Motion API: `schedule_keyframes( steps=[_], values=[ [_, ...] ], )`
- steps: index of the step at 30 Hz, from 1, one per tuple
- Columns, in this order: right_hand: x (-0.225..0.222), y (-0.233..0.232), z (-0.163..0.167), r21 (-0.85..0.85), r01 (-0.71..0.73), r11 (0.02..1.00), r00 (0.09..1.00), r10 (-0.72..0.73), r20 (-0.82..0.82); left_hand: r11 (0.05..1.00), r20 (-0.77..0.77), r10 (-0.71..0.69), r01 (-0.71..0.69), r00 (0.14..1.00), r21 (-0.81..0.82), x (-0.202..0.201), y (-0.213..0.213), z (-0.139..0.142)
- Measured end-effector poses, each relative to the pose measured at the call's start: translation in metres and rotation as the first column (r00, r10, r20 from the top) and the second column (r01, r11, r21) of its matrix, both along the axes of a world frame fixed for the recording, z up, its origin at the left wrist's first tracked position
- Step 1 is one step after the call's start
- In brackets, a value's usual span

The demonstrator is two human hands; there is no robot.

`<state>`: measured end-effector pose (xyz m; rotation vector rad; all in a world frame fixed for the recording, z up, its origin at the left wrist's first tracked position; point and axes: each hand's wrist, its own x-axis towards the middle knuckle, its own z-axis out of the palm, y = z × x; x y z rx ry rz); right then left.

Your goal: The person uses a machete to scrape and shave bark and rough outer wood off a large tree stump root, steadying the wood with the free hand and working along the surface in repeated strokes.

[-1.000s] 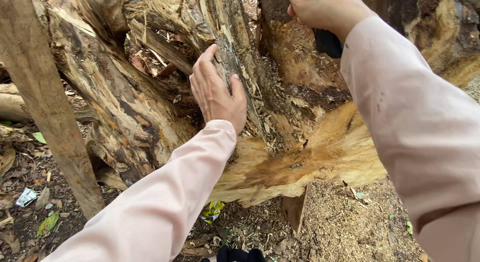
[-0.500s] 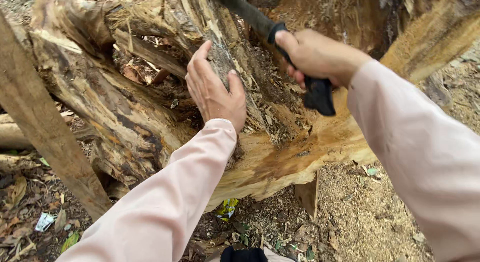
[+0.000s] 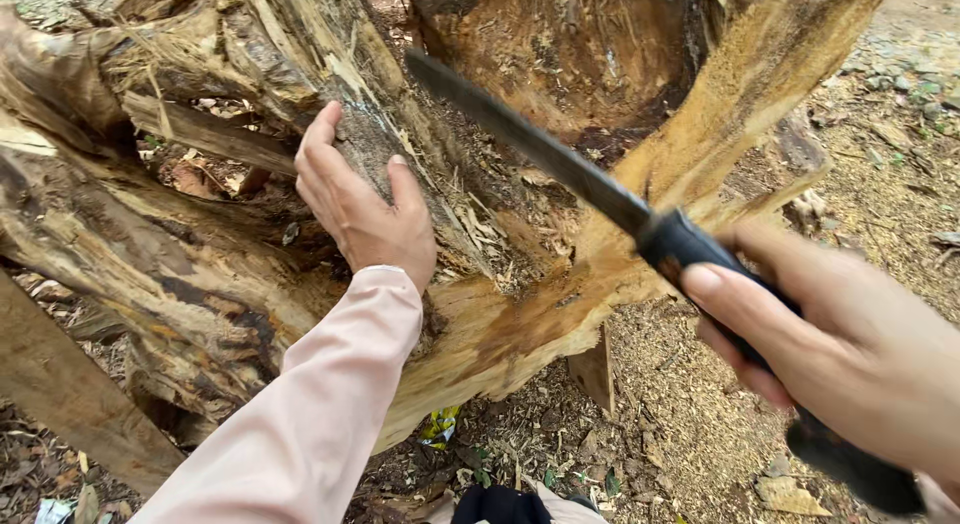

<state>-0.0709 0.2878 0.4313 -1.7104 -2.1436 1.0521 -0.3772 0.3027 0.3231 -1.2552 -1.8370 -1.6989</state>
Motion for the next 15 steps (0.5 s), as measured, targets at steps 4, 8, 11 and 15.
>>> schedule_keyframes(
  steps=[4,8,11,15],
  values=[
    [-0.059,0.067,0.019,0.391,-0.231,0.891,0.931,0.320,-0.178,0.999,-0.008,0.031,-0.031,0.999,0.011,-0.002,0.003,0.002],
    [-0.157,0.151,0.037,0.745,-0.407,0.529,0.808,0.588,0.024,0.998,-0.003,0.059,-0.059,0.998,0.003,-0.007,0.005,0.003],
    [-0.223,0.197,0.040,0.652,-0.407,0.639,0.848,0.530,0.010,0.996,-0.009,0.087,-0.087,0.996,0.010,-0.009,0.008,0.004],
    [-0.244,0.203,0.041,0.508,-0.486,0.712,0.812,0.582,-0.038,0.992,-0.021,0.123,-0.123,0.992,-0.007,-0.011,0.011,0.005]
  ],
)
